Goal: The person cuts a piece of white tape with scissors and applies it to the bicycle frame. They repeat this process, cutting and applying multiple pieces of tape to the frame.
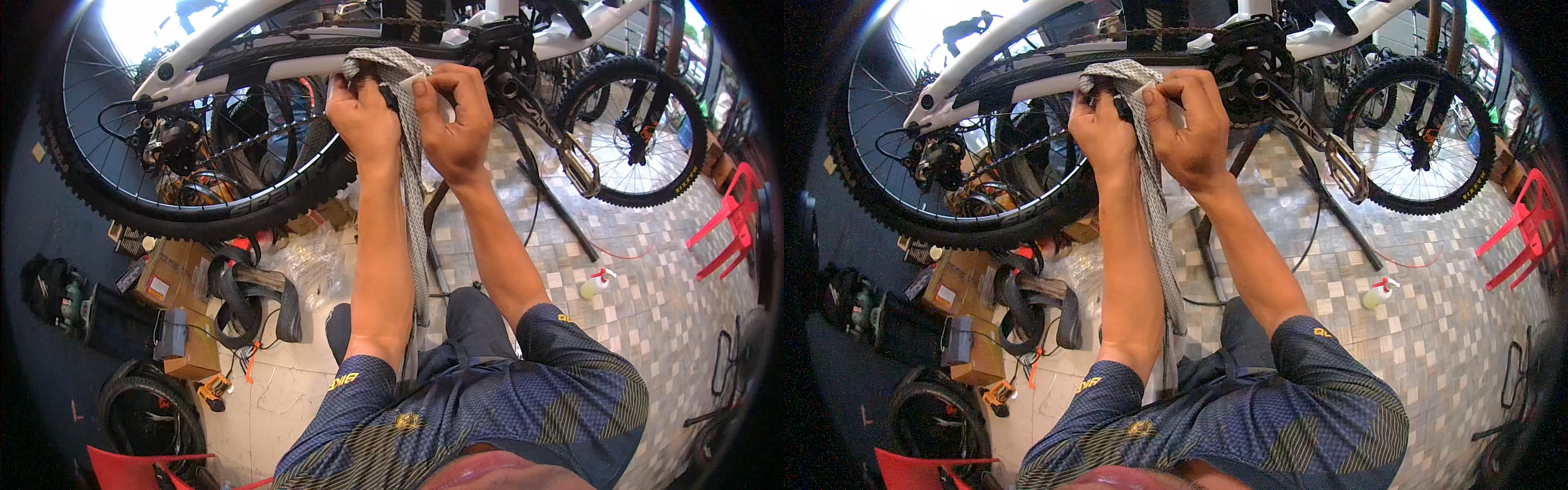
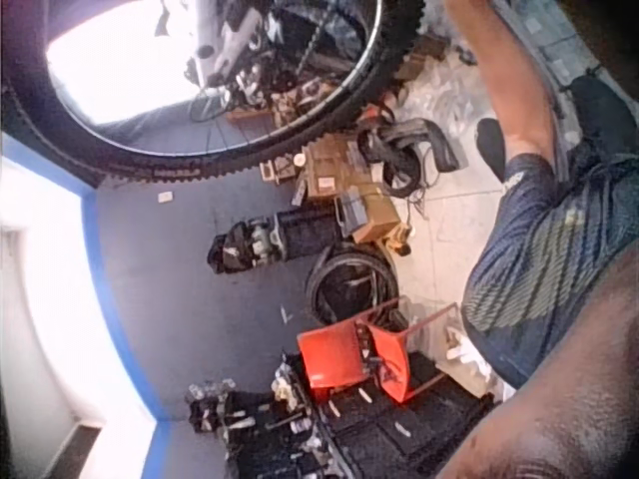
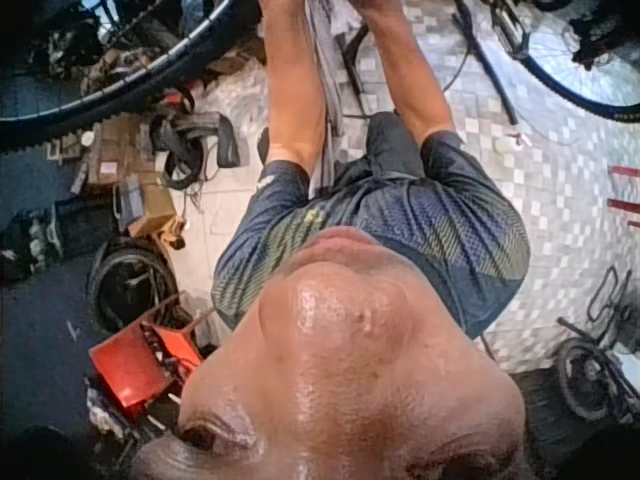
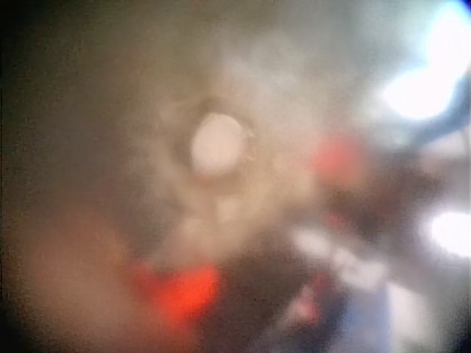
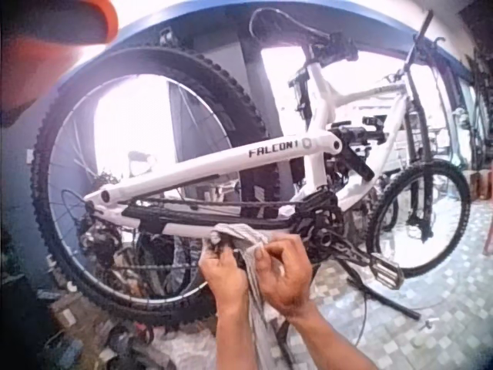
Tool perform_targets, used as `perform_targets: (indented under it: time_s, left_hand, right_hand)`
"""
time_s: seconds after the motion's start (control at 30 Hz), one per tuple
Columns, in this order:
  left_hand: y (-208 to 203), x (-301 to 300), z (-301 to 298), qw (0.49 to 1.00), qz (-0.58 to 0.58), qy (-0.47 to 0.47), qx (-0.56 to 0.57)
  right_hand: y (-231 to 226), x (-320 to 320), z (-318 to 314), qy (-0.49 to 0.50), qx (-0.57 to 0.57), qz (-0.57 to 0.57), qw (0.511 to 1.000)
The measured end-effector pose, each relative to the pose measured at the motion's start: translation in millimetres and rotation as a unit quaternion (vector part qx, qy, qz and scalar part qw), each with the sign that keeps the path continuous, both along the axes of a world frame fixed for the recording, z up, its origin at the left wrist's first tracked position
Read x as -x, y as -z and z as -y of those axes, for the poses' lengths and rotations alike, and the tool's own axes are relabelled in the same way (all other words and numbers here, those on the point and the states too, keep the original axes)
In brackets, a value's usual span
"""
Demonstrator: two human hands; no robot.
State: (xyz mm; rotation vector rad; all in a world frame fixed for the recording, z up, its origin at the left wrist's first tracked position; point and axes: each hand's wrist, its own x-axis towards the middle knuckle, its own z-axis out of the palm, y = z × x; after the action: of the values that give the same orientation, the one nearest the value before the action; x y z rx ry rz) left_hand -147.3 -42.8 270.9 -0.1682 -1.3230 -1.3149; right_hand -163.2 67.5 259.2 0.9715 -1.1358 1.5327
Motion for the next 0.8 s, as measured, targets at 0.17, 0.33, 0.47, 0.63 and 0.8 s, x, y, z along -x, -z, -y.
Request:
perform_targets:
  time_s: [0.17,0.33,0.47,0.63,0.8]
  left_hand:
    - [-7,0,-20,0.992,-0.058,0.101,-0.046]
    - [-10,-7,-17,1.000,-0.012,0.017,-0.005]
    - [-15,-4,-9,0.996,0.002,-0.088,-0.027]
    - [-22,-8,-11,0.989,0.043,-0.051,-0.135]
    - [-17,-1,-16,0.999,-0.032,0.016,-0.041]
  right_hand:
    - [12,13,-1,-0.020,0.009,0.018,1.000]
    - [15,17,-7,-0.045,0.012,0.042,0.998]
    - [17,15,-8,-0.056,-0.009,0.024,0.998]
    - [17,14,-6,-0.060,-0.007,0.025,0.998]
    - [20,18,-10,-0.045,0.009,0.026,0.999]
